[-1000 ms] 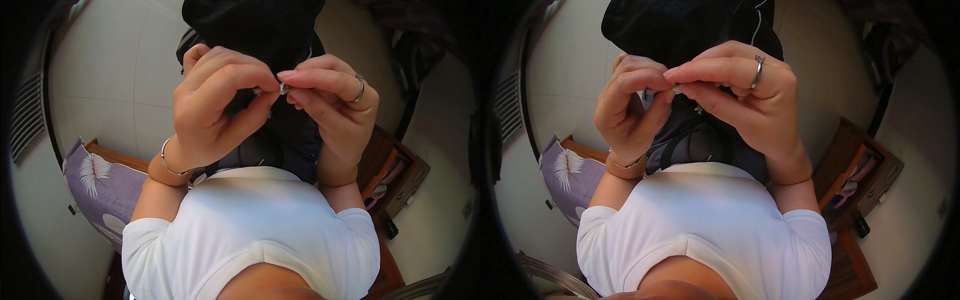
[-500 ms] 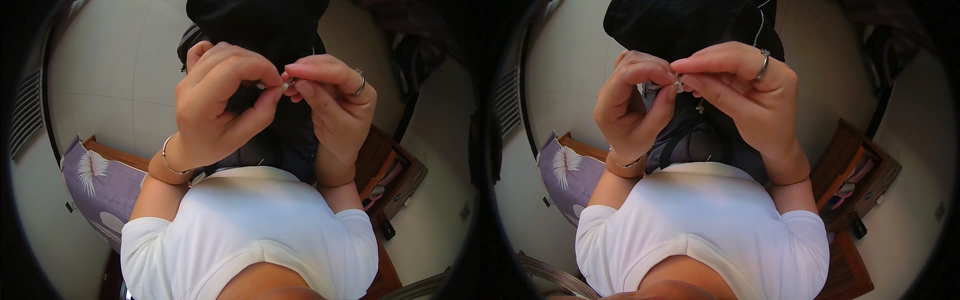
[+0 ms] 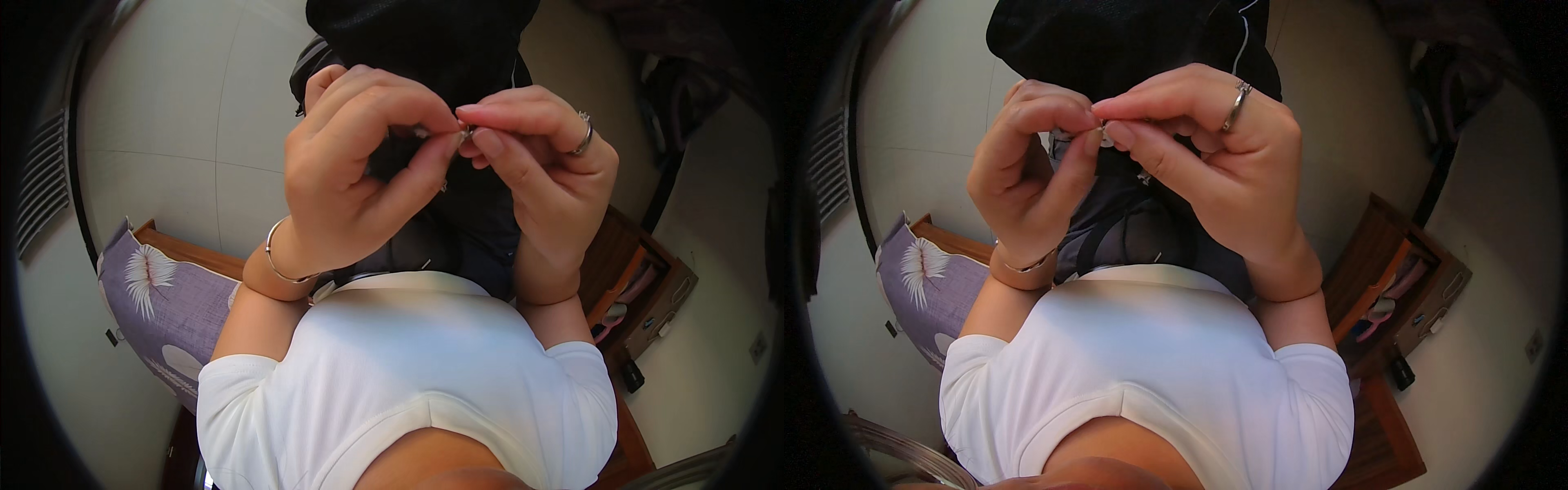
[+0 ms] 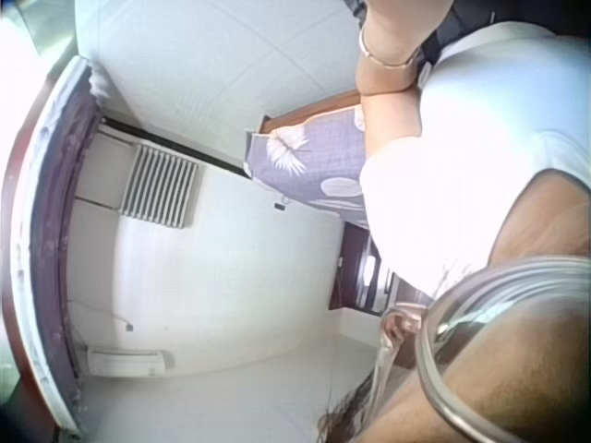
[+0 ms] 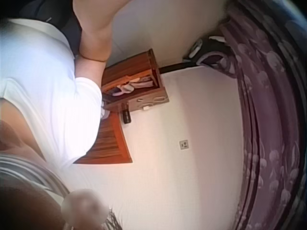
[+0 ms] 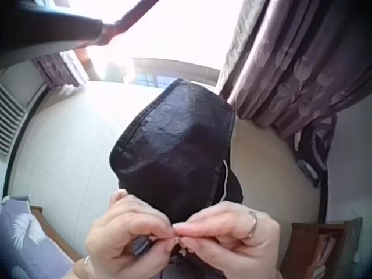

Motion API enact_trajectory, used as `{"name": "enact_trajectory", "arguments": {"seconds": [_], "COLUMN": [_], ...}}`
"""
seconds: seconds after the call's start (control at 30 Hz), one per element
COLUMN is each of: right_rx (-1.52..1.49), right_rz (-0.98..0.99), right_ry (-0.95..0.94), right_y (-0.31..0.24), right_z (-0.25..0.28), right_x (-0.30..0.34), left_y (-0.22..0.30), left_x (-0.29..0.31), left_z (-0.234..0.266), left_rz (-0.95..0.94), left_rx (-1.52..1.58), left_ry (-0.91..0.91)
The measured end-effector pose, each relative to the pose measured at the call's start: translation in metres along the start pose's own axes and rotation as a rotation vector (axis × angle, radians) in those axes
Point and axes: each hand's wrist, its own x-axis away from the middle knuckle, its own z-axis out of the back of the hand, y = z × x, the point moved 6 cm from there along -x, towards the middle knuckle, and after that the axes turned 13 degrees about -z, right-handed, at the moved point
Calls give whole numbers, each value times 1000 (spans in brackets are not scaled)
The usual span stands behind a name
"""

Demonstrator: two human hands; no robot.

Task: The person repairs a broken zipper on a black garment. They use a nail clipper to trim the frayed white zipper pull, then use a small metal tool to manipulate and reattach the zipper slider to the teeth. The person repeatedly tests the zipper's movement to ensure it functions correctly.

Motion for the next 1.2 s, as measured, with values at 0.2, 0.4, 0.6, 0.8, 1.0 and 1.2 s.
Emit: {"name": "enact_trajectory", "arguments": {"seconds": [0.2, 0.4, 0.6, 0.8, 1.0, 1.2], "right_rx": [107, 189, 34, 92, 50, 66], "right_rz": [20, 98, 83, 191, 142, 141], "right_ry": [34, 34, 66, 43, 121, 128], "right_y": [-3, -7, -3, -2, 0, 0], "right_z": [-1, -2, 0, 3, 5, 4], "right_x": [2, 3, 1, 5, 7, 8], "left_y": [-2, -2, 1, -4, 0, 1], "left_x": [4, 5, 5, 3, 1, 3], "left_z": [0, 1, 0, 2, 2, 1], "left_rz": [42, 64, 29, 40, -4, -11], "left_rx": [54, 73, 121, 62, 92, 52], "left_ry": [57, 101, -11, 32, -110, -167]}}
